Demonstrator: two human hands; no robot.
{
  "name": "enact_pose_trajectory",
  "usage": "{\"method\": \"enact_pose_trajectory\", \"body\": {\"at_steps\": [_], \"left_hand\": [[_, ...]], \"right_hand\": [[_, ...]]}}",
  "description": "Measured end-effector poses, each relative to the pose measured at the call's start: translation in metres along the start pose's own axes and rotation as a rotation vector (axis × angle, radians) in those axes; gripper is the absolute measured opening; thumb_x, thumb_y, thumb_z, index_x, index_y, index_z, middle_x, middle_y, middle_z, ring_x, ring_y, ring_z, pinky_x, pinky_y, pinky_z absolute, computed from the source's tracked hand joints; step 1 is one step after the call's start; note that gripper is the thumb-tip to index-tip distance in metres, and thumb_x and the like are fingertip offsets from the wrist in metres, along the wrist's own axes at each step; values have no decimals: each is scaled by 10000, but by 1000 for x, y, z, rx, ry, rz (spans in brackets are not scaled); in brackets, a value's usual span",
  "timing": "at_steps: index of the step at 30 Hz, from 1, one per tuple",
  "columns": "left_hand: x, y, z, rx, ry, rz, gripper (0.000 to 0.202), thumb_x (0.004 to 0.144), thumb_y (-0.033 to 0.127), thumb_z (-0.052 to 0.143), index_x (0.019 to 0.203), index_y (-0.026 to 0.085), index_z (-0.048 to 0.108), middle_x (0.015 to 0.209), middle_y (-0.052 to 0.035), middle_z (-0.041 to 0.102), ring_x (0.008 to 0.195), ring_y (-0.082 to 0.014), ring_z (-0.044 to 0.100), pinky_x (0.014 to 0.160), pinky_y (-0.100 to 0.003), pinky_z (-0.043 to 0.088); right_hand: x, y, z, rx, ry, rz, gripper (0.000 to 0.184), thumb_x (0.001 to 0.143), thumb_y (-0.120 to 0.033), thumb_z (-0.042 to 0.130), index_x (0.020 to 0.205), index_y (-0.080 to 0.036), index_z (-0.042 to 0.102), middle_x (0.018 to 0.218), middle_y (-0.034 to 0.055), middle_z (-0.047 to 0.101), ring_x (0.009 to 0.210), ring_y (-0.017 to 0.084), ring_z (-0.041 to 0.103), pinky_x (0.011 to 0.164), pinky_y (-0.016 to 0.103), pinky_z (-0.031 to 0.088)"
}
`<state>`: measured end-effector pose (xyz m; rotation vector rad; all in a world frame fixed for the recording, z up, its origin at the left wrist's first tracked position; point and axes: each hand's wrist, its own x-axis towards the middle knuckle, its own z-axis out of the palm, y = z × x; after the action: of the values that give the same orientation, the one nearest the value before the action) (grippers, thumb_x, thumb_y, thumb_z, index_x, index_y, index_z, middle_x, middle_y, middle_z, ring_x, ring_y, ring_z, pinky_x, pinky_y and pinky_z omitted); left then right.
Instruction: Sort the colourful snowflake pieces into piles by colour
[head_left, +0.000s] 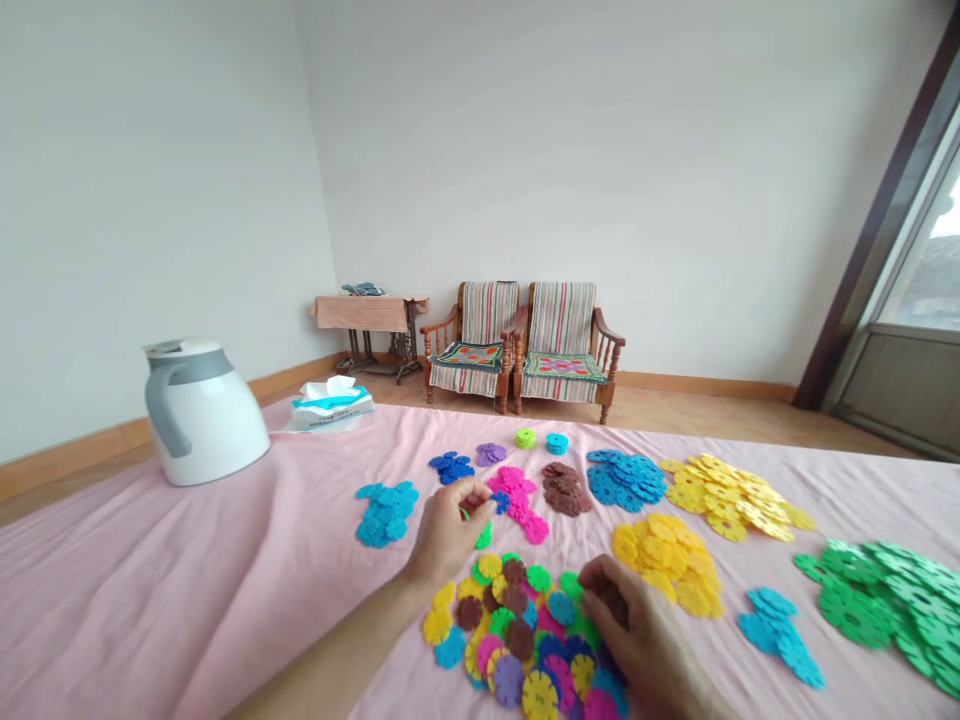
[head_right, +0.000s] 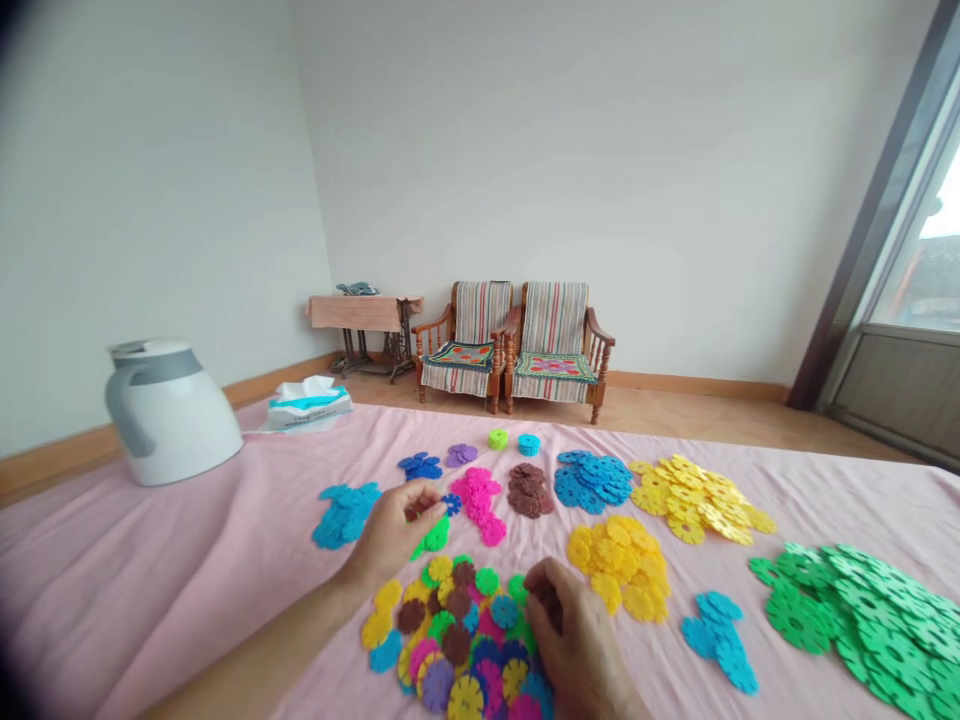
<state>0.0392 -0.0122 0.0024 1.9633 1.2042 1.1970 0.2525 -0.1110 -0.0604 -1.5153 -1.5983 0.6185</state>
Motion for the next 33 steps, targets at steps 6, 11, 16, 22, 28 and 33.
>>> {"method": "enact_pose_trajectory", "body": {"at_steps": [6, 11, 16, 22, 28, 33], "left_hand": [[62, -48, -38, 307, 209, -251, 64, 717, 204, 589, 738, 160, 631, 699, -18, 686, 668, -154, 634, 612, -211, 438], [91, -74, -40, 432, 229, -373, 42, 682, 179, 622, 718, 185, 643, 734, -21, 709, 732, -188, 650, 604, -224, 424], [102, -89, -27, 499, 199, -436, 71, 673, 201, 634, 737, 194, 665, 830, -43, 723, 785, -206, 658, 602, -231, 432], [96, -90, -28, 545, 183, -383, 125, 711, 186, 599, 806, 201, 678, 869, -53, 719, 833, -202, 655, 667, -227, 445], [59, -50, -33, 447, -30, -123, 154, 746, 174, 554, 820, 186, 689, 800, -13, 706, 733, -150, 634, 669, -201, 449], [8, -11, -31, 377, -315, 152, 225, 738, 107, 500, 774, 193, 705, 770, -9, 682, 699, -149, 598, 650, -220, 417]], "right_hand": [[1, 0, 2, -4, 16, -19, 76, 786, -265, 487, 779, -210, 538, 631, -39, 538, 581, 119, 499, 532, 212, 381], [1, 0, 5, -15, 41, -20, 106, 793, -287, 475, 759, -207, 536, 602, -39, 531, 569, 124, 513, 529, 221, 379], [0, 1, 6, -14, 53, -12, 102, 794, -281, 476, 765, -208, 539, 603, -40, 534, 569, 123, 518, 526, 222, 371], [0, 5, 4, -27, 23, -15, 88, 804, -254, 468, 784, -204, 537, 620, -42, 528, 577, 117, 513, 525, 217, 362], [-1, 1, 0, 2, 19, -30, 62, 789, -233, 485, 791, -203, 538, 628, -45, 529, 575, 112, 489, 533, 213, 366], [-2, -5, -2, -15, 12, -32, 79, 793, -247, 477, 777, -199, 537, 641, -35, 550, 586, 117, 498, 543, 221, 372]]}}
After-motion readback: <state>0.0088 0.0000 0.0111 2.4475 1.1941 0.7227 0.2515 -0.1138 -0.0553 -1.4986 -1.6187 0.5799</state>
